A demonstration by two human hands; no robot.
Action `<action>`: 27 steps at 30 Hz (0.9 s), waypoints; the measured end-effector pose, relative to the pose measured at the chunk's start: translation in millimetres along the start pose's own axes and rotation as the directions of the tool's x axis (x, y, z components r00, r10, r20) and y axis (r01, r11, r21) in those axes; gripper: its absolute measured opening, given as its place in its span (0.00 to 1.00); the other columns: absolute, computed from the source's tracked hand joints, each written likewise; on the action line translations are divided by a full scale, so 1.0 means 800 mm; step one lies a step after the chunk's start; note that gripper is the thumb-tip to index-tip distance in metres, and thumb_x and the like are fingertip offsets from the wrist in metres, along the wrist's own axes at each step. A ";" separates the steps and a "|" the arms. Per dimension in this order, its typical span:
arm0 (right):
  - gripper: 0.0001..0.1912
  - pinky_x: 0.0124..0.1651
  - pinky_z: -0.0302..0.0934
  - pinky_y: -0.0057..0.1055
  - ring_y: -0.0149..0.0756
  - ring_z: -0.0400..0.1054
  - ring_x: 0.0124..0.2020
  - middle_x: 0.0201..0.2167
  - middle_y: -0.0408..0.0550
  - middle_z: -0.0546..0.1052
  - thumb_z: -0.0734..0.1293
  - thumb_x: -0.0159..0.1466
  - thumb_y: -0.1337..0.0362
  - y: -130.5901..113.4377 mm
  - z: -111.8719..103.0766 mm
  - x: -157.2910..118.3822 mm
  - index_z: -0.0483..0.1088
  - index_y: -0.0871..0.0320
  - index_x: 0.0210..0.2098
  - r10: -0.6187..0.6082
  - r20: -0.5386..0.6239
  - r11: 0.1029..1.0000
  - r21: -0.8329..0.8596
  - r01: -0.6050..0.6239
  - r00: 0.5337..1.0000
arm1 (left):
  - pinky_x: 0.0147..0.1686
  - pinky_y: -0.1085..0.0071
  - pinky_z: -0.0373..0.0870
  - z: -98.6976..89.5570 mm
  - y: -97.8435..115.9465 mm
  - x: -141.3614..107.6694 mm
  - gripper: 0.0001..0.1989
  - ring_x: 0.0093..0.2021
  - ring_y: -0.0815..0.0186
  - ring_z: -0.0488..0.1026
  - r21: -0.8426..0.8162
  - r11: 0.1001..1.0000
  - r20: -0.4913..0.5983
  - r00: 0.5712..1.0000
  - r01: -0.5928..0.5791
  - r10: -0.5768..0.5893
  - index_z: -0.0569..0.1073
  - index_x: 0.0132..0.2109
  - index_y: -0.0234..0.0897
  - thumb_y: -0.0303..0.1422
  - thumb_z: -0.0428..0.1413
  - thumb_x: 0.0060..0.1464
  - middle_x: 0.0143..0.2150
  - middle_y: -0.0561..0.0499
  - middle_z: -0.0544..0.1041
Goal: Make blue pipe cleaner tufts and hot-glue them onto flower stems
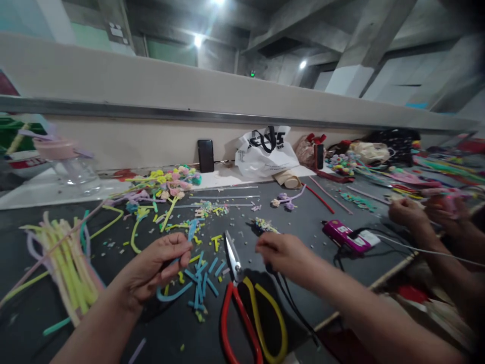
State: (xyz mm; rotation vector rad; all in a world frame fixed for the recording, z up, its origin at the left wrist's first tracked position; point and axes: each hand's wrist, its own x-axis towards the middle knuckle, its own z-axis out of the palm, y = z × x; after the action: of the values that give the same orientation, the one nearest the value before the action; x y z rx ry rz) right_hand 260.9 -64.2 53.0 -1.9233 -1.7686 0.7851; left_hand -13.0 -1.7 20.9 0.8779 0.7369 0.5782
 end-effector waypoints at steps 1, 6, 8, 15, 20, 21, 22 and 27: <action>0.08 0.29 0.55 0.25 0.31 0.66 0.24 0.21 0.41 0.73 0.61 0.57 0.69 -0.014 0.017 -0.002 0.71 0.55 0.26 -0.193 0.007 0.980 -0.053 0.193 0.981 | 0.06 0.86 0.41 0.001 0.000 0.000 0.11 0.08 0.83 0.47 0.002 1.000 -0.001 1.000 -0.001 0.001 0.66 0.25 0.34 0.34 0.58 0.49 0.15 0.59 0.65; 0.14 0.33 0.57 0.26 0.35 0.68 0.33 0.34 0.50 0.74 0.60 0.55 0.76 -0.062 0.086 0.007 0.72 0.58 0.36 -0.412 0.128 0.830 -0.356 0.430 0.902 | 0.06 0.87 0.42 0.010 0.001 -0.002 0.12 0.08 0.84 0.48 0.042 0.999 -0.014 1.000 -0.001 0.002 0.65 0.24 0.33 0.33 0.58 0.49 0.16 0.59 0.67; 0.14 0.30 0.57 0.28 0.37 0.68 0.31 0.35 0.53 0.73 0.60 0.54 0.75 -0.067 0.098 0.014 0.71 0.60 0.38 -0.393 0.179 0.787 -0.441 0.431 0.902 | 0.06 0.87 0.42 0.014 0.002 -0.003 0.12 0.08 0.84 0.49 0.076 0.997 -0.026 1.000 -0.003 0.005 0.65 0.23 0.33 0.33 0.58 0.49 0.16 0.59 0.68; 0.13 0.31 0.57 0.27 0.37 0.68 0.31 0.32 0.53 0.73 0.59 0.52 0.78 -0.062 0.106 0.025 0.70 0.61 0.34 -0.343 0.130 0.866 -0.339 0.367 0.930 | 0.06 0.85 0.39 0.025 0.001 -0.004 0.13 0.07 0.83 0.49 0.161 0.987 -0.018 1.000 -0.002 0.004 0.65 0.23 0.33 0.35 0.58 0.48 0.15 0.58 0.69; 0.13 0.28 0.57 0.25 0.34 0.69 0.28 0.28 0.47 0.75 0.58 0.57 0.75 -0.046 0.107 0.037 0.68 0.58 0.39 -0.294 -0.028 0.943 -0.172 0.285 0.956 | 0.06 0.85 0.39 0.026 0.000 -0.004 0.12 0.07 0.84 0.50 0.154 0.988 -0.010 1.000 -0.007 0.008 0.64 0.24 0.34 0.34 0.57 0.49 0.18 0.56 0.71; 0.14 0.28 0.57 0.25 0.33 0.69 0.27 0.26 0.45 0.75 0.58 0.58 0.75 -0.044 0.107 0.037 0.68 0.57 0.40 -0.284 -0.060 0.954 -0.117 0.276 0.957 | 0.06 0.85 0.39 0.025 0.000 -0.004 0.12 0.07 0.84 0.49 0.141 0.990 -0.003 1.000 -0.003 0.004 0.64 0.24 0.34 0.34 0.57 0.49 0.18 0.57 0.70; 0.15 0.27 0.57 0.25 0.32 0.68 0.25 0.24 0.43 0.74 0.58 0.58 0.75 -0.043 0.107 0.037 0.69 0.55 0.40 -0.271 -0.086 0.962 -0.041 0.268 0.959 | 0.06 0.85 0.40 0.024 -0.001 -0.003 0.12 0.07 0.84 0.49 0.123 0.992 0.005 1.000 0.000 -0.001 0.64 0.24 0.34 0.34 0.57 0.49 0.17 0.57 0.70; 0.10 0.18 0.55 0.22 0.27 0.63 0.14 0.14 0.36 0.67 0.61 0.54 0.73 -0.047 0.101 0.029 0.71 0.54 0.29 -0.052 -0.012 0.884 0.466 0.052 0.999 | 0.06 0.85 0.42 0.018 -0.004 -0.001 0.11 0.07 0.84 0.48 0.002 1.000 0.044 0.999 0.022 -0.022 0.64 0.25 0.34 0.33 0.57 0.49 0.17 0.58 0.68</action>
State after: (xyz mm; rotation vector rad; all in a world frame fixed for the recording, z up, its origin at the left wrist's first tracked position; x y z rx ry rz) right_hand 180.6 -43.2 13.0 -1.5465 -1.4525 1.0773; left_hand -1.8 -10.7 24.3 0.8808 0.7067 0.5376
